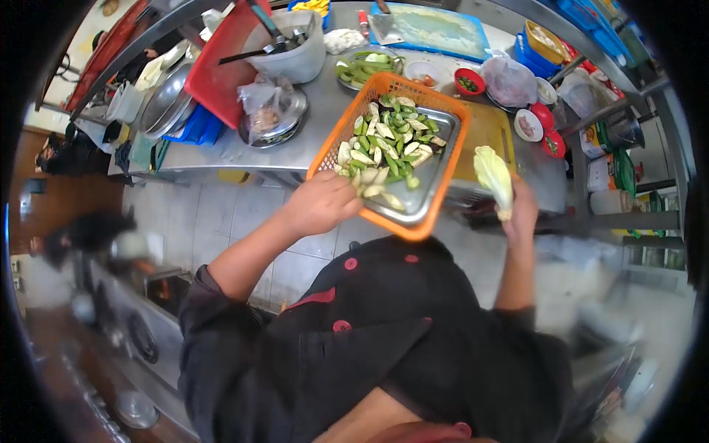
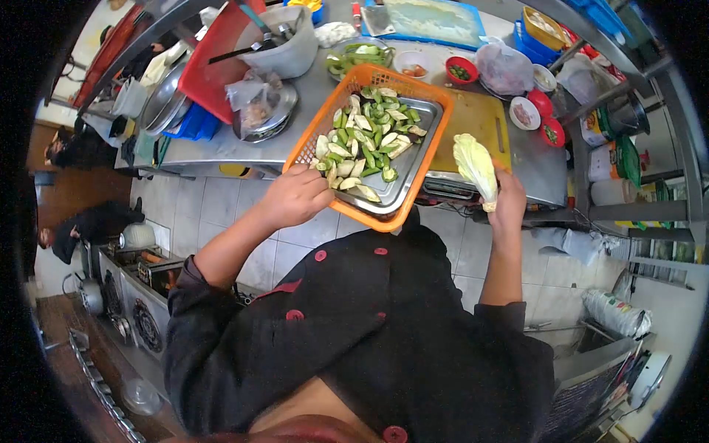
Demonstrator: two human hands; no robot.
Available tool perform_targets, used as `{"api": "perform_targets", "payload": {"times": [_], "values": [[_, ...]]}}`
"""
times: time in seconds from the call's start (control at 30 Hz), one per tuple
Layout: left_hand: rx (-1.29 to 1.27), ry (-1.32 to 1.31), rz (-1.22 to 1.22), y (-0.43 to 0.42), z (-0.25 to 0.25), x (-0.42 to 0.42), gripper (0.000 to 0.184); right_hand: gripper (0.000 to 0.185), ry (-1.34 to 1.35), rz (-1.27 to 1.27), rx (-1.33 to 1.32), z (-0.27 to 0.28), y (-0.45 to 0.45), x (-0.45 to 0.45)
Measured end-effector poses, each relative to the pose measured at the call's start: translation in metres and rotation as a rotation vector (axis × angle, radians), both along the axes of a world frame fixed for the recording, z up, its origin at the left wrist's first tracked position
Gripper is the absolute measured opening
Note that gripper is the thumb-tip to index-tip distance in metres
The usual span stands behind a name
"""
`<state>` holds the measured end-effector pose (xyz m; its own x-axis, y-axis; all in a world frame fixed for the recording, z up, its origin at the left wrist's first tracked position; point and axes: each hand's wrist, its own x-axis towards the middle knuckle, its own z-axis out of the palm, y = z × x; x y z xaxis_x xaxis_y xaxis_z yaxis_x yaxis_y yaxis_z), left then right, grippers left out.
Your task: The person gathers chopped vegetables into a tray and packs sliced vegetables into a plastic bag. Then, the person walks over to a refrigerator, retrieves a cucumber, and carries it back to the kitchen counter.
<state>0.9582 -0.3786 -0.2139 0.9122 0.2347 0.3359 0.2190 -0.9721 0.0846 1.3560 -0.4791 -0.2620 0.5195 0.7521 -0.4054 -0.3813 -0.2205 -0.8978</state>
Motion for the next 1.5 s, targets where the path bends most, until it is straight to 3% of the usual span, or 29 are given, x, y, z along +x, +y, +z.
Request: {"api": "perform_targets", "payload": {"times": [0.17, 0.3, 0.47, 0.5, 0.57, 0.63, 0.73, 0.8, 0.83, 0.9, 0.93, 1.0, 1.03, 1.13, 1.17, 1.27, 1.33, 1.37, 1.43, 1.5], "values": [[-0.006, -0.042, -0.050, 0.013, -0.015, -0.009, 0.011, 0.027, -0.028, -0.043, 0.041, 0.051, -0.010, -0.050], [-0.059, -0.051, -0.015, 0.008, -0.044, -0.001, 0.008, 0.028, -0.054, -0.032, -0.023, 0.061, -0.030, -0.046], [-0.025, -0.058, 0.175, 0.000, -0.104, 0.027, 0.011, 0.030, -0.029, -0.118, 0.110, 0.001, -0.047, -0.029], [-0.033, -0.055, 0.175, 0.000, -0.096, 0.029, 0.011, 0.030, -0.048, -0.116, 0.090, 0.010, -0.049, -0.030], [-0.063, 0.065, 0.325, -0.001, -0.112, 0.039, 0.017, 0.030, -0.111, -0.061, 0.090, -0.039, -0.033, -0.006], [-0.117, -0.031, 0.359, -0.016, -0.086, 0.041, 0.024, 0.030, -0.169, -0.036, 0.066, -0.049, -0.020, 0.000], [-0.167, -0.218, 0.410, -0.021, -0.062, 0.027, 0.036, 0.032, -0.403, -0.071, 0.135, -0.039, 0.012, -0.003], [-0.150, -0.332, 0.526, -0.024, -0.059, 0.001, 0.041, 0.035, -0.811, -0.107, 0.068, -0.036, 0.028, -0.001], [-0.137, -0.363, 0.630, -0.028, -0.067, -0.018, 0.042, 0.035, -0.810, -0.082, 0.073, -0.045, 0.042, 0.003], [-0.140, -0.369, 0.730, -0.030, -0.084, -0.035, 0.039, 0.040, -0.881, -0.215, 0.169, -0.077, 0.065, 0.020], [-0.167, -0.349, 0.920, -0.049, -0.097, -0.063, 0.035, 0.040, -0.880, -0.174, 0.165, -0.084, 0.075, 0.023], [-0.188, -0.317, 1.017, -0.073, -0.124, -0.092, 0.027, 0.042, -1.324, -0.232, 0.213, -0.095, 0.081, 0.031], [-0.230, -0.212, 1.144, -0.101, -0.141, -0.113, 0.026, 0.044, -1.472, -0.118, 0.074, -0.101, 0.080, 0.028], [-0.409, -0.033, 1.343, -0.167, -0.208, -0.152, 0.025, 0.044, -1.472, 0.009, 0.016, -0.129, 0.084, 0.036], [-0.599, 0.067, 1.417, -0.200, -0.232, -0.163, 0.025, 0.044, -1.475, 0.025, 0.017, -0.131, 0.084, 0.038], [-0.970, 0.209, 1.577, -0.259, -0.244, -0.164, 0.028, 0.046, -1.391, 0.150, -0.091, -0.106, 0.077, 0.039], [-0.966, 0.454, 1.216, -0.300, -0.291, -0.189, 0.034, 0.048, -1.311, 0.247, -0.136, -0.085, 0.075, 0.036], [-0.967, 0.449, 1.230, -0.317, -0.304, -0.184, 0.034, 0.048, -1.310, 0.258, -0.125, -0.098, 0.081, 0.043], [-1.361, 0.279, 1.347, -0.349, -0.312, -0.181, 0.041, 0.049, -1.256, 0.295, -0.099, -0.109, 0.081, 0.057], [-1.355, 0.221, 1.363, -0.378, -0.363, -0.197, 0.041, 0.050, -1.262, 0.301, -0.125, -0.100, 0.078, 0.056]]}}
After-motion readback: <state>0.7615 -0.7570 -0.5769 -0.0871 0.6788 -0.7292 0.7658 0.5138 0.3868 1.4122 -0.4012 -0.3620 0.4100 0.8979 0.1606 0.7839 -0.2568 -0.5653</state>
